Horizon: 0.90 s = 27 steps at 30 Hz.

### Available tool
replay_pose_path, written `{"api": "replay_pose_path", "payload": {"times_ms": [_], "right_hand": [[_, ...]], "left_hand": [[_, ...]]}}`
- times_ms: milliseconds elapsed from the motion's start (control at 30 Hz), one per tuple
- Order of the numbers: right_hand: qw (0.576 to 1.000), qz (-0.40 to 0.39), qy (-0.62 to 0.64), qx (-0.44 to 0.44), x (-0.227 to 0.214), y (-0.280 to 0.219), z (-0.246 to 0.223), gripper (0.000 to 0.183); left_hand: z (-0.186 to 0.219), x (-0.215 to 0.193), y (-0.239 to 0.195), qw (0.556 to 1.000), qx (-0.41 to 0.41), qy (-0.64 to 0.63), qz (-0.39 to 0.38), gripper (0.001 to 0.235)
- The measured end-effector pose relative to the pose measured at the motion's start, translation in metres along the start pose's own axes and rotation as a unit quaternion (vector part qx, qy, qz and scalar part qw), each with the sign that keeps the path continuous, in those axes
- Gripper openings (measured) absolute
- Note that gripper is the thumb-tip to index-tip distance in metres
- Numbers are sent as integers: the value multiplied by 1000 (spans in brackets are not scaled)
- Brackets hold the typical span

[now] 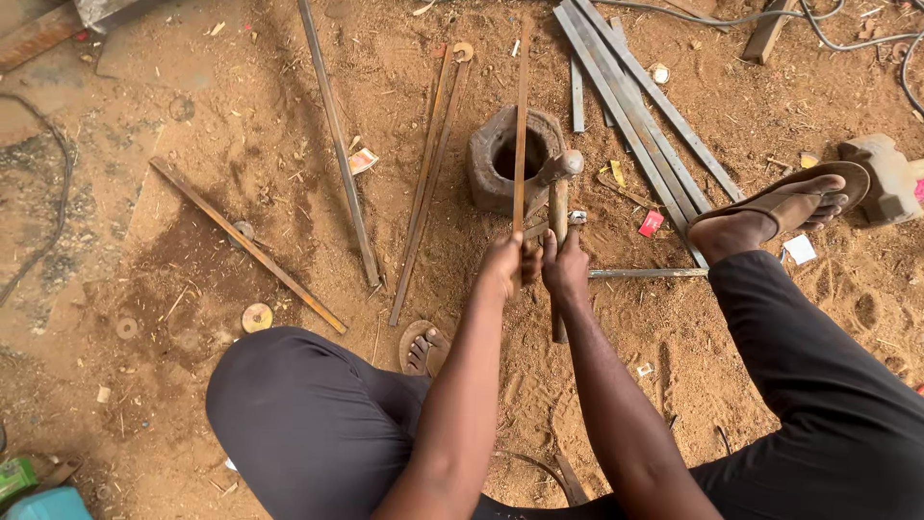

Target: The person hits metal rods with a hammer against a stone block to straighten them.

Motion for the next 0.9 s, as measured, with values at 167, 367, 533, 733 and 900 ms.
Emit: {"api": "replay_pose_path", "payload": {"times_ms": [167,367,533,733,900], "right_hand": [[997,15,14,-70,-13,0,-6,38],[970,48,7,-236,-27,-6,-66,32],[946,102,-111,-288,-37,6,-104,37],[979,-8,-53,-195,-25,45,-87,28],[962,12,-10,-271,-54,22,-120,31]], "left_hand": [[-41,-55,28,965,54,220,129,39],[-49,-55,30,936,97,270,206,36],[-59,-52,42,937,61,297,172,49],[-66,-52,45,956,85,243,142,47],[-98,-55,33,975,118,146,119,54]]}}
Point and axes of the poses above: each hand's wrist, its own y-axis towards the middle knuckle, its own x-axis out of the palm, z = x × y, the point moved 7 cm from there along y, towards the middle knuckle, and after that the axes turned 13 degrees about -z, right-handed, at the moved point
